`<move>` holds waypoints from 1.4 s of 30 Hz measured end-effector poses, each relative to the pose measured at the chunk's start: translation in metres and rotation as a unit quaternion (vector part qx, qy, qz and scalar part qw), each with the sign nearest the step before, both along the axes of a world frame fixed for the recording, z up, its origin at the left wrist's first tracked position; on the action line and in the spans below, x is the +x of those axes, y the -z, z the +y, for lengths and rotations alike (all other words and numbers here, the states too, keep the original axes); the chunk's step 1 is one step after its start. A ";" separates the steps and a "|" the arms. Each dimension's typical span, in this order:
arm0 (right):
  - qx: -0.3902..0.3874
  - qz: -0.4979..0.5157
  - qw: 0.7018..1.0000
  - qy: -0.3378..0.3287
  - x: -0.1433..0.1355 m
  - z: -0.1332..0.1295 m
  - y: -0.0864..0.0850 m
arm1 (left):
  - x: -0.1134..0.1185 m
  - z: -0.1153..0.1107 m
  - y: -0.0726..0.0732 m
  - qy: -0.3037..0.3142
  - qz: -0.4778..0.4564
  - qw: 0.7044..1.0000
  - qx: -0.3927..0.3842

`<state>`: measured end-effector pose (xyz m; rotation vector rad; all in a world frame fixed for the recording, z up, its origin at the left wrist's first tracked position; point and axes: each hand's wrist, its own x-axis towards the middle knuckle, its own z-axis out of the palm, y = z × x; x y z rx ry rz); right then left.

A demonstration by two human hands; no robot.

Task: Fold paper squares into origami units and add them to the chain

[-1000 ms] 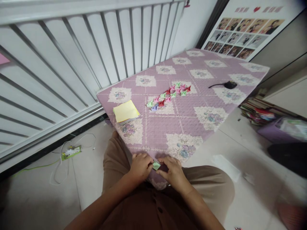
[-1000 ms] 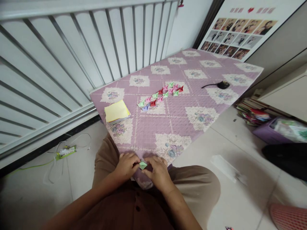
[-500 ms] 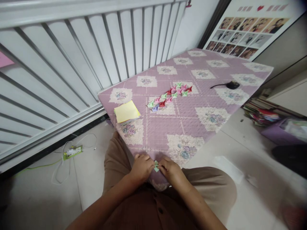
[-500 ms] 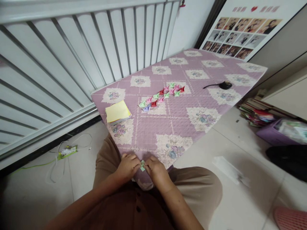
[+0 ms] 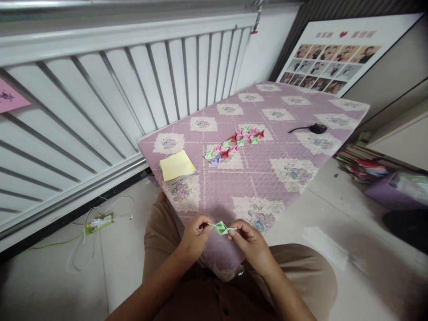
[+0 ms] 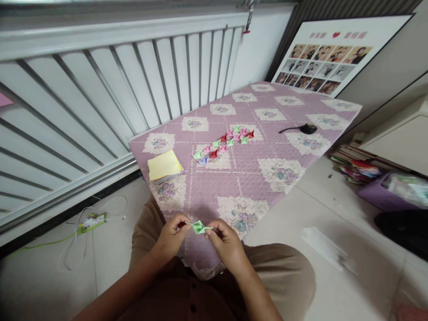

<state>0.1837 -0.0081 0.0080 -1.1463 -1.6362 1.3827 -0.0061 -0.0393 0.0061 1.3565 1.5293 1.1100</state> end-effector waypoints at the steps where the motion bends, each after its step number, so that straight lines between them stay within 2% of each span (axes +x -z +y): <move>1: -0.011 0.009 1.000 0.005 -0.001 0.000 -0.001 | 0.001 0.000 0.000 -0.010 -0.004 1.000 -0.005; 6: -0.041 0.060 0.997 0.039 -0.007 -0.003 -0.001 | 0.006 0.000 0.004 -0.040 -0.081 0.996 -0.028; 11: -0.068 0.125 0.984 0.105 -0.017 -0.010 0.008 | 0.016 -0.003 0.011 -0.068 -0.182 0.979 -0.061; 14: -0.076 0.126 0.982 0.118 -0.020 -0.011 0.013 | 0.017 -0.001 0.015 -0.074 -0.191 0.976 -0.070; 17: -0.029 0.052 0.994 0.093 -0.016 -0.008 0.015 | 0.010 0.002 0.020 -0.047 -0.110 0.991 -0.058; 21: 0.063 -0.068 0.995 0.040 -0.007 -0.003 0.023 | -0.001 0.007 0.029 0.013 0.058 0.998 -0.019; 25: 0.127 -0.148 0.981 0.012 -0.002 -0.002 0.037 | -0.001 0.009 0.038 0.104 0.218 0.970 0.021; 28: 0.182 -0.179 0.967 0.017 0.000 -0.002 0.042 | 0.001 0.009 0.044 0.133 0.294 0.946 0.024; 31: 0.225 -0.201 0.953 0.028 0.000 -0.002 0.038 | 0.001 0.009 0.048 0.141 0.326 0.934 0.028; 35: 0.260 -0.270 0.927 -0.006 -0.009 -0.001 0.028 | 0.000 0.007 0.050 0.140 0.327 0.934 0.031; 42: 0.199 -0.452 0.868 -0.057 -0.033 0.003 0.014 | -0.001 0.004 0.054 0.122 0.311 0.942 0.034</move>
